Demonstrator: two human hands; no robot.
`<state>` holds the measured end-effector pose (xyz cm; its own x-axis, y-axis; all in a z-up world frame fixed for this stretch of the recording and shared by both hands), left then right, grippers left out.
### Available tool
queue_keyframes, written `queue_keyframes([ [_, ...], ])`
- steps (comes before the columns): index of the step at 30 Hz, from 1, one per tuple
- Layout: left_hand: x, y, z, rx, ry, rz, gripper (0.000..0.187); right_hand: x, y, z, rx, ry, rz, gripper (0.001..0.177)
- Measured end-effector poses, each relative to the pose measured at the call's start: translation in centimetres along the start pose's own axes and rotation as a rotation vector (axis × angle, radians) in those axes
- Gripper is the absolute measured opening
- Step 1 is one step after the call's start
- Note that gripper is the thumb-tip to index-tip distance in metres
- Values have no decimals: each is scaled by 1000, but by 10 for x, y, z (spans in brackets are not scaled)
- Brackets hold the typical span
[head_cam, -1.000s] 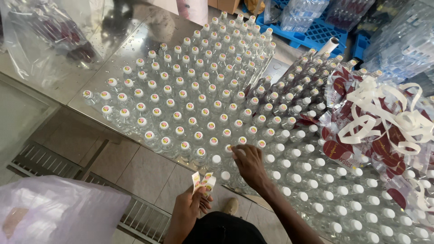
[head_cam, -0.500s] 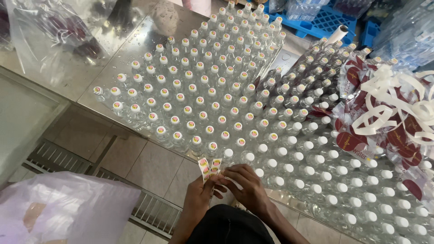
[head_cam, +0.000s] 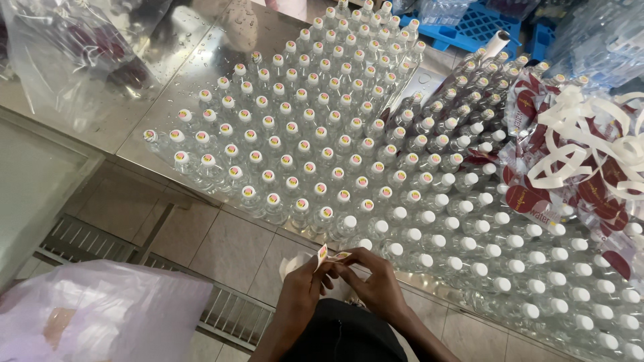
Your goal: The person applies small round stickers to the white caps of numerous clear plastic bottles arranged on a metal table. The person picks up stickers from a sheet in their left hand and places them onto the bottle caps with their right hand.
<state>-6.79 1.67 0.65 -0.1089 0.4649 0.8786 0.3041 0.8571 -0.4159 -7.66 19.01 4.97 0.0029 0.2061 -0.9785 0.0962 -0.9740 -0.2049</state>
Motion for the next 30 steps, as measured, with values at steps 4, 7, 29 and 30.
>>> queue_keyframes([
  [4, 6, -7, -2, -41, 12, 64, 23, -28, 1, 6, -38, 217, 86, 27],
  [7, 5, -7, -4, -81, 43, 104, 34, -21, -2, 6, -65, 330, 117, 29],
  [29, -22, -14, -13, -49, -247, -284, 39, 89, -42, 85, 56, -108, -205, 17],
  [30, -25, -15, -13, -23, -232, -286, 38, 94, -42, 85, 50, -80, -223, 19],
])
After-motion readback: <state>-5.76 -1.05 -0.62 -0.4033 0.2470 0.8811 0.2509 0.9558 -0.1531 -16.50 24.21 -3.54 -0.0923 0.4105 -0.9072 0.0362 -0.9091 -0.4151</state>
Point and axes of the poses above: each hand's wrist, its own z-axis towards the middle knuckle, its own y-axis out of the palm, x = y × z, the point moved 6 cm from there along z, towards the middle knuckle, and after that the axes turned 12 degrees about z, right-handed, at the moved point
